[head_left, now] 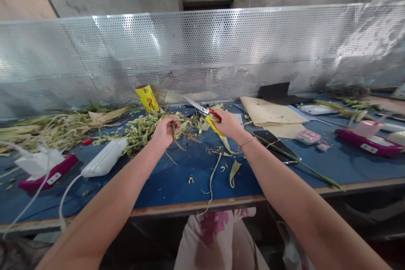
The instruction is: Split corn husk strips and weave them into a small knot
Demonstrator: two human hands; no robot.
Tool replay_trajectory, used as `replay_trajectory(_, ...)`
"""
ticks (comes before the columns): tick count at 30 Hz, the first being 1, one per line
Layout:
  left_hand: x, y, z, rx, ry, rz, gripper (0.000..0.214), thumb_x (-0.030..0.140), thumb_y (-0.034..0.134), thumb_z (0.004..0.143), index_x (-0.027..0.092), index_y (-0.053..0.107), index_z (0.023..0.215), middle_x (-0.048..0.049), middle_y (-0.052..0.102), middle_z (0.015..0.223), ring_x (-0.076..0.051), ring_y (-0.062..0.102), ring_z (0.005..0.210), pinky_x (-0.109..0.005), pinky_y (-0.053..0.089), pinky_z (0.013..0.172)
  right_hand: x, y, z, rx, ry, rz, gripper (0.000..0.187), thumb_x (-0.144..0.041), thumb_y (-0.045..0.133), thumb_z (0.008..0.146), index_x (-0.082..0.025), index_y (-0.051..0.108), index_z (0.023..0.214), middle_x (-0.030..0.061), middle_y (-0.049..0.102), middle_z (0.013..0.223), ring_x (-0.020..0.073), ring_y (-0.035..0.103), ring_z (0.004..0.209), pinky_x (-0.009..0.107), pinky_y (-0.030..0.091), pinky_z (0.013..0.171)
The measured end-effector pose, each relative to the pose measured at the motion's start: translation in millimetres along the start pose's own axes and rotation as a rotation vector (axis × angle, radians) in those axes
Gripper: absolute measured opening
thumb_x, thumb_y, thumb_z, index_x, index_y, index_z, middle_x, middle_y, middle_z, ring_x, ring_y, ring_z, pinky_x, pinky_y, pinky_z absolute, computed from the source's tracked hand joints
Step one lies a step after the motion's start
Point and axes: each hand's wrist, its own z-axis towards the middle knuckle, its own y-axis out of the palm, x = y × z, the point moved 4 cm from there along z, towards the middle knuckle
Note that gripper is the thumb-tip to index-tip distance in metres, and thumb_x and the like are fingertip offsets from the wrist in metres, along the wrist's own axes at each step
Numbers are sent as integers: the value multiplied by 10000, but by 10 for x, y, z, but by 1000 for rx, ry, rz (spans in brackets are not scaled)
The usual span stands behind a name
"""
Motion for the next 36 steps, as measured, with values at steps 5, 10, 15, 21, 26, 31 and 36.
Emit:
replay_trajectory(5,23,4,-2,-7,74,23,165,-8,477,690,145,495,630,23,504,475,-70,502,430,-179,477,495,21,41,2,-8,-107,-64,278,-357,475,761,-157,510,949,98,597,881,198,528,774,268,346,641)
replay_trajectory(10,20,-16,7,-16,-22,10,135,72,487,748,127,499,625,22,450,454,-50,446,402,-143,426,427,13,88,-10,-8,-187,-80,313,-341,468,769,-156,465,1021,105,586,934,211,536,828,293,380,698)
replay_trajectory(15,12,-11,12,-68,-62,-15,148,94,474,768,132,478,625,19,438,479,-48,429,417,-136,403,402,-29,83,-18,-21,-253,-95,304,-343,486,762,-165,473,1009,106,593,967,228,536,908,312,391,757)
replay_trajectory(21,-2,-15,24,-102,-94,-17,160,106,464,775,129,462,616,14,416,491,-47,411,419,-131,393,393,-53,59,-29,-38,-243,-120,303,-364,486,764,-156,483,983,105,594,926,219,546,850,303,390,718)
replay_trajectory(26,-7,-2,13,-103,-102,-53,151,94,449,778,130,458,631,11,415,504,-47,399,418,-136,398,393,-31,75,-20,-46,-240,-113,303,-373,484,765,-163,474,982,103,592,939,220,545,872,300,388,725)
replay_trajectory(31,-23,9,6,-92,-126,-82,149,90,421,792,132,451,652,10,408,520,-46,396,421,-137,403,394,-38,74,-24,-48,-256,-127,323,-379,473,776,-169,468,1022,105,593,968,226,545,899,309,395,743)
replay_trajectory(36,-17,28,-19,-104,-149,-103,151,90,387,808,130,446,674,0,419,544,-43,397,427,-135,402,392,-52,72,-26,-42,-261,-143,373,-390,478,775,-162,467,1070,111,596,977,238,547,907,325,398,767)
